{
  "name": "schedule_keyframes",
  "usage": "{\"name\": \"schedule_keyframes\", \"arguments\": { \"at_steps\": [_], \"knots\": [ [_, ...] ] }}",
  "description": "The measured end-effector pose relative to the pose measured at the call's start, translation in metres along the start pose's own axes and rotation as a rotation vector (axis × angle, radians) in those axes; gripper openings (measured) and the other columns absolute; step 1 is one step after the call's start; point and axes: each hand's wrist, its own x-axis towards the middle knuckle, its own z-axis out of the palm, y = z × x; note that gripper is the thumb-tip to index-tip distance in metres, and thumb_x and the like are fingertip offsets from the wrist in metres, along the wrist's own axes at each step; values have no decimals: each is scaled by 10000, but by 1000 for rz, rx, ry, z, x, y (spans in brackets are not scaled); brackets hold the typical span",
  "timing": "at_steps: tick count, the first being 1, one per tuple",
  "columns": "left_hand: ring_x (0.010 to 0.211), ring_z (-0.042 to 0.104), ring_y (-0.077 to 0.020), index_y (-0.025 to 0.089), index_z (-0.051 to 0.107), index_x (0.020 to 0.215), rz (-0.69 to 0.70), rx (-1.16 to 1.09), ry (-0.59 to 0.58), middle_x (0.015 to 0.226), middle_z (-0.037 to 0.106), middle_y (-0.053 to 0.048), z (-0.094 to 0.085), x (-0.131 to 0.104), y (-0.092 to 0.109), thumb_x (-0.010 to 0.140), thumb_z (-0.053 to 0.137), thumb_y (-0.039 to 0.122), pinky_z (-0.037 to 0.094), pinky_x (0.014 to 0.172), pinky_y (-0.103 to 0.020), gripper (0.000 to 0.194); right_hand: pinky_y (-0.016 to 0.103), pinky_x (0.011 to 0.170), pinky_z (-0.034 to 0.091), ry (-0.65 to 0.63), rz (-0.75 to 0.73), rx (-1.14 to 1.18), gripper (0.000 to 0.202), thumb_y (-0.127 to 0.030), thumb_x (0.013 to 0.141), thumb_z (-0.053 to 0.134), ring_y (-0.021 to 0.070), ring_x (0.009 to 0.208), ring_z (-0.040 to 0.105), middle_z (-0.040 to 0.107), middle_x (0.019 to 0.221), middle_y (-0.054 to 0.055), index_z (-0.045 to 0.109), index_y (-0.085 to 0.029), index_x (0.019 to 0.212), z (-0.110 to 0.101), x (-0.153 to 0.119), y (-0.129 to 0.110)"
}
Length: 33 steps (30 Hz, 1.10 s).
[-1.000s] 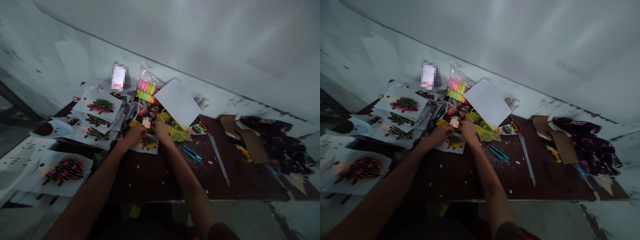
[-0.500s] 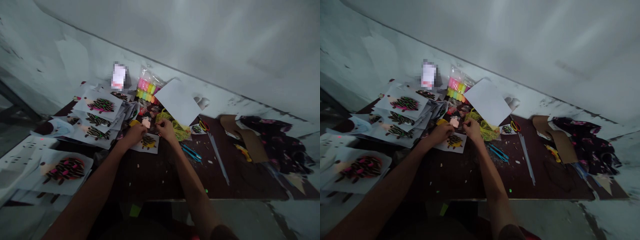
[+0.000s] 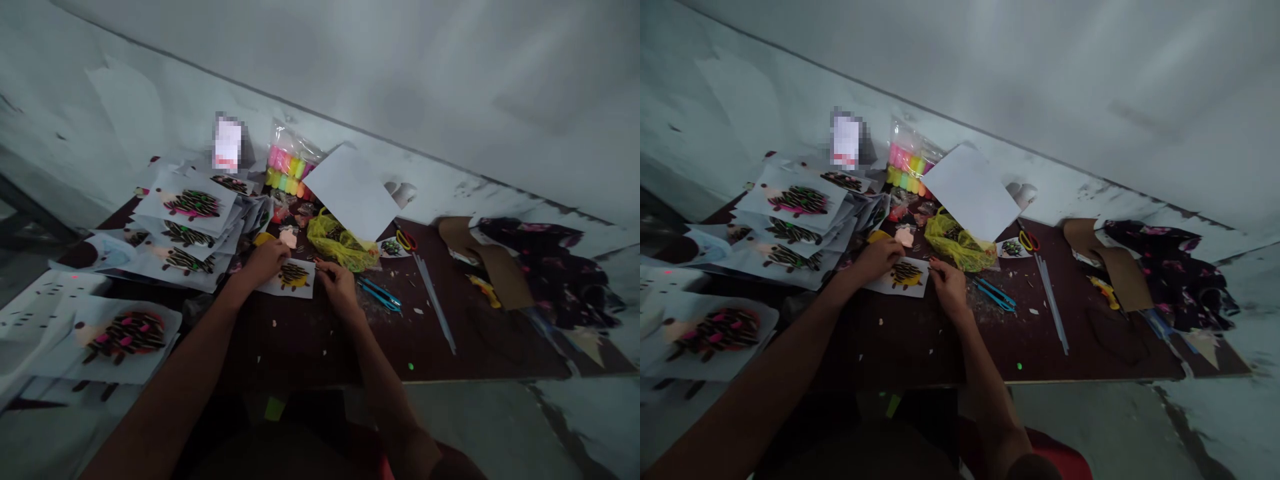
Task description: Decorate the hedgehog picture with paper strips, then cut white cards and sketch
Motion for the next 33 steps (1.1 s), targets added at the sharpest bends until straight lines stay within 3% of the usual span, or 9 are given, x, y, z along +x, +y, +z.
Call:
{"name": "schedule_keyframes", "arguments": {
  "at_steps": [7, 13, 26, 33],
  "knots": [
    [884, 631, -216, 185, 746, 830, 0, 15, -1, 921, 723, -81, -1, 0, 0, 833, 514, 96, 501, 823, -334, 249, 332, 902, 552, -1, -105, -102, 136, -220, 912, 638, 223, 992, 719, 769, 986, 76, 774, -226, 907, 5, -6, -2],
    [908, 635, -215, 179, 751, 847, 1, 9, -18, 946, 723, -86, -3, 0, 0, 842, 504, 109, 506, 848, -336, 257, 364, 1000, 533, 2, -123, -112, 154, -193, 913, 629, 246, 1204, 678, 786, 1056, 71, 775, -241, 923, 10, -8, 3],
    [895, 630, -223, 182, 748, 841, 9, -2, -5, 936, 720, -86, -2, 0, -1, 824, 505, 122, 505, 844, -358, 251, 348, 966, 543, 0, -81, -182, 173, -179, 920, 619, 231, 1077, 728, 796, 1007, 62, 779, -242, 933, 14, -9, 2],
    [918, 634, -237, 170, 753, 859, -3, 10, -10, 948, 715, -103, -2, 0, 1, 834, 493, 113, 508, 860, -367, 268, 338, 957, 536, -29, -140, -220, 185, -158, 918, 615, 232, 1054, 730, 783, 966, 71, 783, -229, 943, 16, -5, 5]
  ]
}}
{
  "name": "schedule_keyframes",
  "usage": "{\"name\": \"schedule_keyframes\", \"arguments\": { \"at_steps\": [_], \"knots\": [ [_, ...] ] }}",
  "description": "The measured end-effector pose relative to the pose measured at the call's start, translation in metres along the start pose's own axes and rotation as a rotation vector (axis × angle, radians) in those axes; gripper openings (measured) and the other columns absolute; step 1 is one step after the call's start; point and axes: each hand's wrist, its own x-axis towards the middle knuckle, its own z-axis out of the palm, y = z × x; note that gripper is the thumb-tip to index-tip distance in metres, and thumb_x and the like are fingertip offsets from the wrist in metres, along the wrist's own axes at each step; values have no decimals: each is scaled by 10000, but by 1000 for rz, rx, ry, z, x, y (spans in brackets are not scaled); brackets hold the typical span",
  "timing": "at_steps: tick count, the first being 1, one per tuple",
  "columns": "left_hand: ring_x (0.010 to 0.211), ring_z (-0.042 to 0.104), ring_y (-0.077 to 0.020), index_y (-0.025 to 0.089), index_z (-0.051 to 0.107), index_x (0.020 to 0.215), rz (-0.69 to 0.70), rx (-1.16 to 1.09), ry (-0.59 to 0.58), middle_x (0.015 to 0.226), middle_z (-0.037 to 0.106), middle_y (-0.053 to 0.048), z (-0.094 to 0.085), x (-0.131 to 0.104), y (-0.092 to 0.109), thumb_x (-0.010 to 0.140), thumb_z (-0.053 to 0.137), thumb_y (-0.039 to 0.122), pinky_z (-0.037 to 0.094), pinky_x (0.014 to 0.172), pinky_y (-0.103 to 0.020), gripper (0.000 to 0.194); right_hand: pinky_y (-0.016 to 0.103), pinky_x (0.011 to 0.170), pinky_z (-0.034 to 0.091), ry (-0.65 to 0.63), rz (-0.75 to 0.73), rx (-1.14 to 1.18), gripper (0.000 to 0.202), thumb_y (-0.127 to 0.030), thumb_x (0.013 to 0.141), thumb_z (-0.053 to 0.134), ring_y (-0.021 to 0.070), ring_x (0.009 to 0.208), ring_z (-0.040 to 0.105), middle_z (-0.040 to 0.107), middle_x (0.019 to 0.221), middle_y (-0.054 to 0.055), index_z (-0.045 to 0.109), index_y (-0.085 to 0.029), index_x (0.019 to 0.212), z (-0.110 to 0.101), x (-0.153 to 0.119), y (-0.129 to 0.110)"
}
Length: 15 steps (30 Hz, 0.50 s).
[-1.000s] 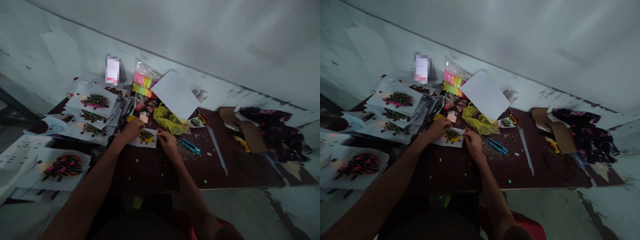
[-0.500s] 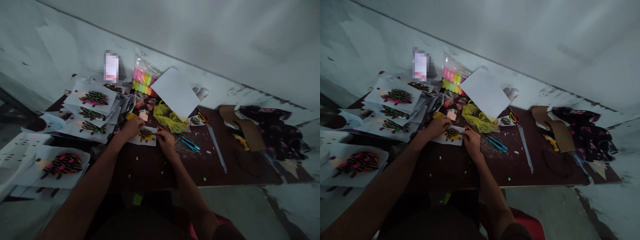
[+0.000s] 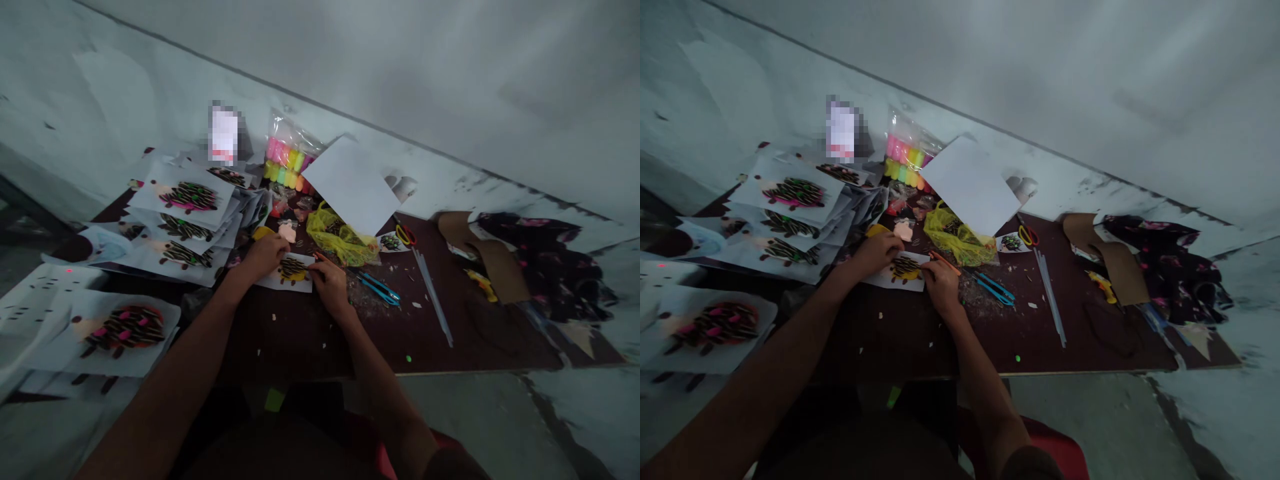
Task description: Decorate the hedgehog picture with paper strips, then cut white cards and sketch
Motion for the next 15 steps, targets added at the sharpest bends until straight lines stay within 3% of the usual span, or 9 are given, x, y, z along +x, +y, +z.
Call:
{"name": "schedule_keyframes", "arguments": {
  "at_steps": [15],
  "knots": [
    [903, 621, -223, 178, 748, 840, 7, -1, -15, 942, 714, -90, -2, 0, 1, 821, 500, 106, 496, 851, -362, 259, 300, 832, 502, -113, 5, -242, 213, -162, 955, 582, 229, 949, 686, 727, 942, 85, 783, -232, 939, -1, 1, -7]
  ]
}}
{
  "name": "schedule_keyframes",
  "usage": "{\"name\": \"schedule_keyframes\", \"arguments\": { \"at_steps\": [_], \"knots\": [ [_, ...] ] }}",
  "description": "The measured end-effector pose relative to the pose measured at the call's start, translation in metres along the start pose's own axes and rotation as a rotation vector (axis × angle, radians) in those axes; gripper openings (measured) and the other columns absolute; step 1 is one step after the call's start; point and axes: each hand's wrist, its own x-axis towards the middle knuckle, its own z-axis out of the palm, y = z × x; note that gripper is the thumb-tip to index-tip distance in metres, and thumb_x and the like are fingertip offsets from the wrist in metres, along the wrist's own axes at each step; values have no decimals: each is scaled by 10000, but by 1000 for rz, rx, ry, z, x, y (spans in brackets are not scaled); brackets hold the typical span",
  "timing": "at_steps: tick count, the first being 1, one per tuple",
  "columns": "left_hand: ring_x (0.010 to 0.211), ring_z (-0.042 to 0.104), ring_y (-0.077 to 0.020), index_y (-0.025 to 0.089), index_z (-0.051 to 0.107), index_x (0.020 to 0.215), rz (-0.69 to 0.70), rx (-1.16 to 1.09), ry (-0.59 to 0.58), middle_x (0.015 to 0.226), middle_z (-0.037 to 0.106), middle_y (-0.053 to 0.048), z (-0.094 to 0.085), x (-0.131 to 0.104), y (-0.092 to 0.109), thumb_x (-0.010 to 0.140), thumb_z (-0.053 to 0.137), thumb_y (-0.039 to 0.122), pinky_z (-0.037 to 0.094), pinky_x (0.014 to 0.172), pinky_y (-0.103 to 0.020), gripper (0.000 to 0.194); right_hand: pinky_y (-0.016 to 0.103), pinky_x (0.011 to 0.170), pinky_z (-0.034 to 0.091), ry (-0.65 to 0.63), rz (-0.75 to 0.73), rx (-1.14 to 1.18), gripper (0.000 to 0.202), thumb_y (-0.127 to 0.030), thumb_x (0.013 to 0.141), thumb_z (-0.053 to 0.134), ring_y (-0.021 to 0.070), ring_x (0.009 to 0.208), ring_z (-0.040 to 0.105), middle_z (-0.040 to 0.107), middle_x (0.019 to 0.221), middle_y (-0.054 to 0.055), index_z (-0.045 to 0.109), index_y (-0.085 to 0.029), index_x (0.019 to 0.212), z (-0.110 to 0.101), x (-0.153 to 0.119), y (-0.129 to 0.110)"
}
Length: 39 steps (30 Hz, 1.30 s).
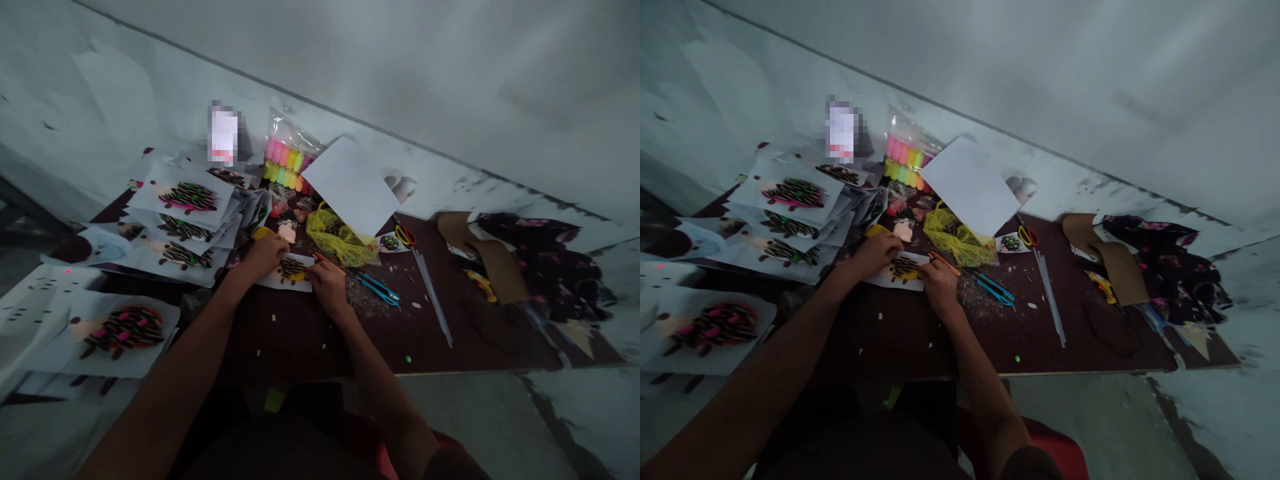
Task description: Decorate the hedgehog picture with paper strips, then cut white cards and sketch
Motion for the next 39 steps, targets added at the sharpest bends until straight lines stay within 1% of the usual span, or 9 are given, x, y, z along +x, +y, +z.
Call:
{"name": "schedule_keyframes", "arguments": {
  "at_steps": [5, 10, 16, 20, 23, 26, 31, 35, 39],
  "knots": [
    [903, 626, -223, 187, 743, 834, -10, 2, 19, 941, 714, -86, 1, -1, 0, 827, 507, 106, 500, 835, -347, 250, 285, 790, 476, -9, -33, -41, 201, -162, 945, 586, 209, 880, 644, 693, 894, 70, 765, -236, 892, 3, 2, 1],
    [904, 629, -227, 180, 745, 830, -18, -4, 19, 939, 712, -94, 2, -1, 0, 833, 499, 106, 500, 846, -355, 257, 276, 770, 465, -34, -57, -107, 197, -165, 947, 582, 208, 886, 635, 676, 875, 72, 749, -220, 859, 5, 5, 1],
    [906, 630, -235, 183, 748, 830, -16, -21, 17, 930, 715, -97, 1, 0, 0, 811, 500, 112, 502, 836, -364, 259, 269, 748, 477, -48, -59, -142, 186, -188, 948, 594, 207, 880, 655, 702, 892, 71, 766, -241, 902, 0, 2, -4],
    [891, 623, -220, 188, 748, 823, -5, -15, 34, 909, 720, -83, 3, 0, -1, 806, 499, 104, 502, 833, -351, 263, 274, 785, 495, 2, -14, -79, 210, -226, 974, 575, 213, 939, 676, 737, 997, 77, 776, -266, 1016, -6, -5, -5],
    [885, 626, -215, 189, 749, 826, -10, -11, 37, 928, 725, -85, 3, 0, -1, 822, 504, 106, 499, 820, -341, 258, 277, 792, 497, 69, 39, -42, 235, -252, 994, 547, 209, 934, 672, 740, 1015, 75, 776, -265, 1044, -14, -3, -1],
    [906, 636, -219, 191, 753, 840, -32, 3, 24, 956, 727, -88, 1, 0, 1, 824, 510, 96, 494, 816, -335, 261, 287, 760, 486, 77, 70, -33, 246, -290, 998, 549, 211, 872, 648, 725, 968, 79, 787, -251, 1045, -22, 9, 6],
    [914, 644, -227, 177, 761, 865, -45, 3, -25, 971, 723, -102, -3, 0, 3, 830, 506, 87, 498, 820, -340, 273, 320, 776, 474, -16, 9, -91, 243, -233, 956, 579, 229, 864, 608, 702, 920, 91, 822, -232, 968, -21, 43, 12],
    [919, 648, -228, 174, 758, 852, -35, 1, -26, 954, 725, -99, -1, 1, 1, 819, 511, 68, 500, 836, -342, 270, 331, 799, 466, -105, -37, -181, 236, -206, 944, 595, 245, 919, 612, 713, 950, 100, 826, -242, 975, -14, 63, 7],
    [925, 645, -224, 182, 754, 843, -20, 4, -11, 945, 725, -91, 1, 1, 0, 822, 502, 63, 506, 854, -340, 279, 335, 828, 459, -183, -20, -263, 201, -200, 954, 603, 257, 982, 628, 720, 1017, 127, 803, -204, 976, -17, 71, -2]
  ]
}}
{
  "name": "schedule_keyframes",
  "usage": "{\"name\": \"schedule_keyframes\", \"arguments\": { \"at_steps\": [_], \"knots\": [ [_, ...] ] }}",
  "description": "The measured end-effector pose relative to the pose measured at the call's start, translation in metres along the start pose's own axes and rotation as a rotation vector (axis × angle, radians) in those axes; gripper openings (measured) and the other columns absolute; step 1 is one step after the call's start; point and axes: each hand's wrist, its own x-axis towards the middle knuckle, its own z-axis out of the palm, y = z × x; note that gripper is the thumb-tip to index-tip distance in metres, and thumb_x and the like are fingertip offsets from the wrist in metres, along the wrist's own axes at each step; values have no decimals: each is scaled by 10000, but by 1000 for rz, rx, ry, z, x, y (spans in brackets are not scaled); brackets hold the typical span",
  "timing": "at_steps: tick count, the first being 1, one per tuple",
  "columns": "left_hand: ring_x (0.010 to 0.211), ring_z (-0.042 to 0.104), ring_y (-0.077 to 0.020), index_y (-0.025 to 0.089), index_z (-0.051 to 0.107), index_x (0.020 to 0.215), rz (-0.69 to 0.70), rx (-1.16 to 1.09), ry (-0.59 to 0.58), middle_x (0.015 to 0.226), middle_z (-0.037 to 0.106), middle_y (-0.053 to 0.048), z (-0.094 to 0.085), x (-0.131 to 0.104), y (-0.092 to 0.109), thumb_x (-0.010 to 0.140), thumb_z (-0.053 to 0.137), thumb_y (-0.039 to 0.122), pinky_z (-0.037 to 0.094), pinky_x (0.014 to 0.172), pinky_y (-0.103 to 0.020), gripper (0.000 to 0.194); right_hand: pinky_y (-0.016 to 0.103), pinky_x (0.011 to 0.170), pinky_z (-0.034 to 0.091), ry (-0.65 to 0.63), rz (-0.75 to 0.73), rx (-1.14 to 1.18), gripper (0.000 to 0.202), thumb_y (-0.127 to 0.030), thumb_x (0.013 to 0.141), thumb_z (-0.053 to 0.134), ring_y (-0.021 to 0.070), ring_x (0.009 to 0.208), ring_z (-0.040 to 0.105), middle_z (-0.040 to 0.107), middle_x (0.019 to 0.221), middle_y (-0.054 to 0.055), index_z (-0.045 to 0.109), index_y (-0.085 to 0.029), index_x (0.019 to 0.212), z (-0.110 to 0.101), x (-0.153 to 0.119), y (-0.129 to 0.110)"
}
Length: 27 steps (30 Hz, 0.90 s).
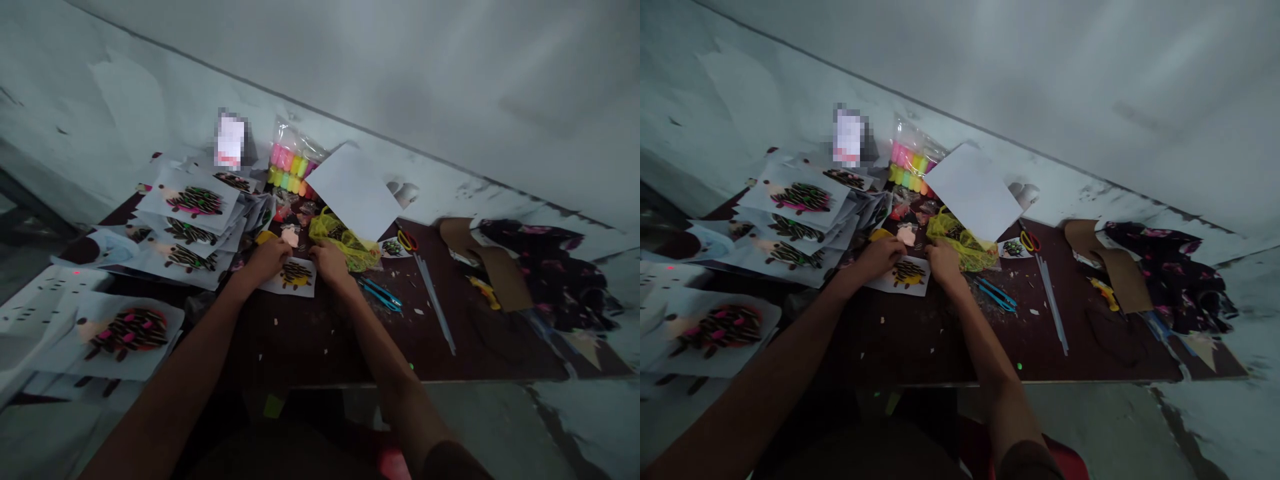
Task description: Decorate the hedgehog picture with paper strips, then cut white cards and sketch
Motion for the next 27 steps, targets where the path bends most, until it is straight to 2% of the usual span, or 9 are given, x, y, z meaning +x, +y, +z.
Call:
{"name": "schedule_keyframes", "arguments": {
  "at_steps": [4, 8, 14, 20, 27],
  "knots": [
    [931, 638, -222, 183, 750, 858, 4, -15, 16, 959, 721, -90, 0, -1, 1, 833, 503, 72, 508, 859, -337, 272, 316, 845, 460, 0, 15, 5, 175, -184, 960, 596, 246, 1021, 634, 719, 1096, 131, 755, -181, 1034, -10, -2, -3],
    [945, 642, -231, 172, 749, 862, -3, -7, 14, 961, 720, -98, 1, -1, 1, 839, 497, 77, 507, 848, -341, 270, 297, 871, 469, 67, 52, 78, 269, -171, 992, 517, 220, 1029, 640, 724, 1149, 99, 712, -190, 1176, -12, -13, 1],
    [910, 638, -221, 172, 753, 857, -1, 15, 2, 951, 726, -93, 1, 0, -1, 813, 505, 61, 495, 820, -330, 275, 301, 871, 486, 85, 105, 115, 276, -217, 1000, 522, 225, 1028, 651, 742, 1128, 78, 731, -216, 1181, -11, -23, 7],
    [897, 634, -210, 179, 751, 865, 8, 18, 6, 947, 727, -85, -1, 0, -1, 824, 512, 75, 491, 812, -318, 264, 304, 832, 477, -23, 142, -25, 297, -276, 1021, 513, 236, 1039, 644, 709, 1161, 116, 777, -203, 1136, -12, -11, -6],
    [918, 640, -227, 171, 751, 848, 0, 13, 1, 937, 724, -96, -2, -1, 3, 816, 502, 69, 500, 826, -339, 271, 280, 829, 447, -83, 44, -86, 261, -273, 1014, 555, 218, 1071, 643, 705, 1170, 112, 761, -209, 1160, -7, 11, -22]
  ]
}}
